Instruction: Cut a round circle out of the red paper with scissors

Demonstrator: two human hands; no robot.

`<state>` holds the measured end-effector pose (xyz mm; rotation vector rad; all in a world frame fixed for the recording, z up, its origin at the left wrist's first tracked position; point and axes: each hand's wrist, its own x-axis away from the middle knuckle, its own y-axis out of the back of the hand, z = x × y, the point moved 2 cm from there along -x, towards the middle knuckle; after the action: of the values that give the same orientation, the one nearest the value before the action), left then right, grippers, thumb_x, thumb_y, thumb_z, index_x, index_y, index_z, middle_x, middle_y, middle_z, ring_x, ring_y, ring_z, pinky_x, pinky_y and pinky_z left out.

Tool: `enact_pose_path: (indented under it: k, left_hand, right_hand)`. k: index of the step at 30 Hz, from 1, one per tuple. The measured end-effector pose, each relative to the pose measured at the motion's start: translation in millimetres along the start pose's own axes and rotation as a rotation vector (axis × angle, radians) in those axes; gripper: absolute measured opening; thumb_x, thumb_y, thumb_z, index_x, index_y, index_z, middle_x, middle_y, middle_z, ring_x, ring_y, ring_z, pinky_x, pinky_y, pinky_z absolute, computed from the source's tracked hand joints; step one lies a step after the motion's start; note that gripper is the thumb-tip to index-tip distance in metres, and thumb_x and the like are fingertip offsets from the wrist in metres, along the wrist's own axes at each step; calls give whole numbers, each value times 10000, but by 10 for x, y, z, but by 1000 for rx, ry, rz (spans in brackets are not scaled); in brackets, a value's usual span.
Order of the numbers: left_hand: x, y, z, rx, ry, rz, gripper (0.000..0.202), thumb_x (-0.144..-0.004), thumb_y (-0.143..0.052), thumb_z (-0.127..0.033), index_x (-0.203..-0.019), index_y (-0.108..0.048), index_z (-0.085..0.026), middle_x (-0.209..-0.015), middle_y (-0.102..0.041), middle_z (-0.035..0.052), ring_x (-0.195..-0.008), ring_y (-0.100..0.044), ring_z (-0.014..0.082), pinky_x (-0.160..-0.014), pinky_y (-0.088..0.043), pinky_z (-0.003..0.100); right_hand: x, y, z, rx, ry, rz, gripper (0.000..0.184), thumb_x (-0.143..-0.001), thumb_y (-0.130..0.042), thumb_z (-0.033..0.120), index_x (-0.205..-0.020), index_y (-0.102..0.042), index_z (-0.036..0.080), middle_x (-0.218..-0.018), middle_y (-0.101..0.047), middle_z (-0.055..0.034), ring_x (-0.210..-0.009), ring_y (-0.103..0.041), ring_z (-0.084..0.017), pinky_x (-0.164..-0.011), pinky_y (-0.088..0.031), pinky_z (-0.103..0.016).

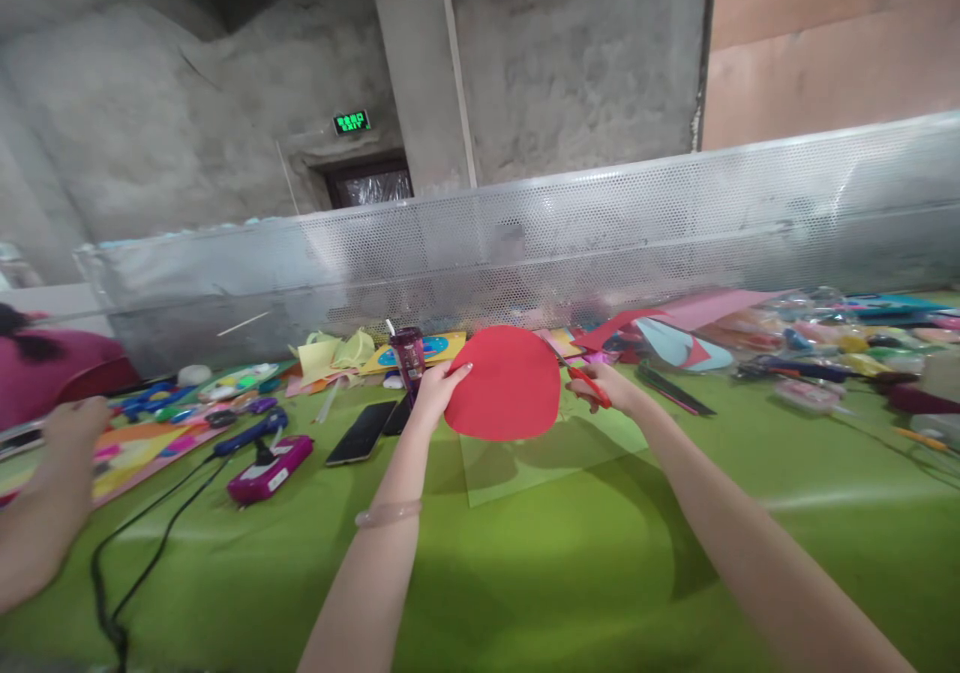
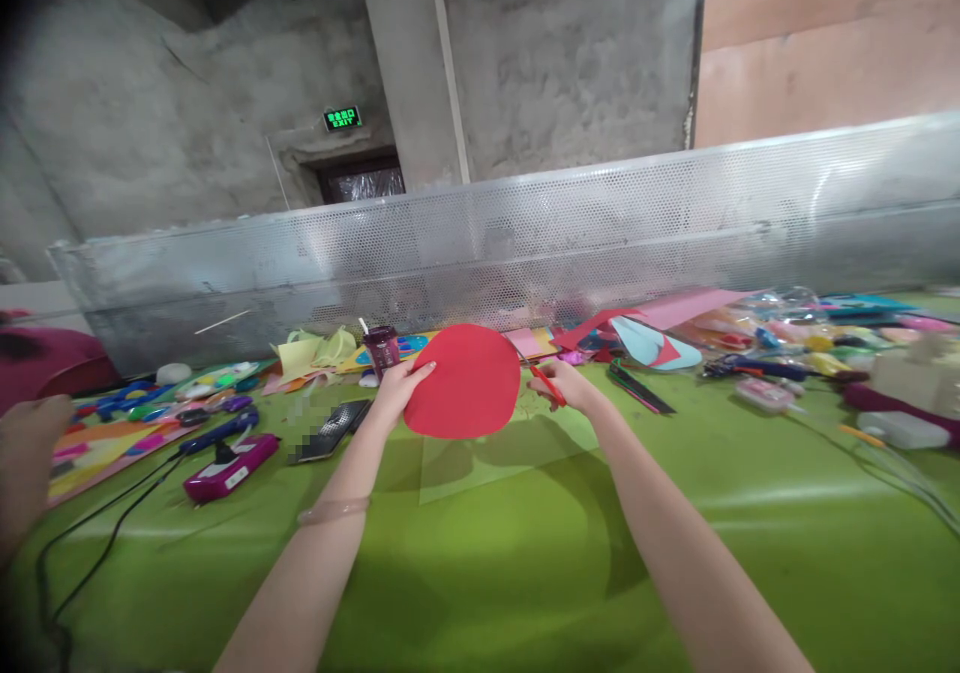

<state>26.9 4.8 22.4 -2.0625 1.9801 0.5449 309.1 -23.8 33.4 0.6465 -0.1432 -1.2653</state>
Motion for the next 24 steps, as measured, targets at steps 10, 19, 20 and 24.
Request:
enact_pose_path:
  k: [10,19,20,24]
  left_hand:
    - [-9,2,12,24,-12,-11,442,-632,-674,-434,-962,-664,-141,-933,-681,94,-871,-624,265,-783,-474,374]
    - [-14,5,13,33,8,-33,454,-626,-672,-451,-950,-661,-133,-898,-684,90,-855,-623,257,-742,-483,347]
    - [-17,7,18,32,9,-37,457,-630,-666,-458,-951,-659,-132,-891,-685,88,-852,-623,255,-733,-484,342]
    - [-23,13,25,-7,-7,-54,461,-644,-643,-480,-940,-655,-127,-873,-686,85,-850,-620,251,-722,-479,330]
  right_hand:
    - [10,15,-12,69,-5,-41,291,-684,-557,391,-546,-426,171,-449,-399,52,-384,-444,-75,-387,-430,-218]
    - [10,45,2,8,-56,-71,246,-694,-539,342,-554,-444,164,-461,-442,37,-387,-460,-78,-400,-443,-221]
    - [10,31,2,-7,-54,-77,240,-693,-538,338,-556,-444,164,-463,-449,37,-385,-457,-75,-404,-445,-220]
    - [10,-51,12,-11,-22,-84,246,-692,-529,332,-536,-433,168,-464,-477,26,-387,-461,-77,-411,-442,-218]
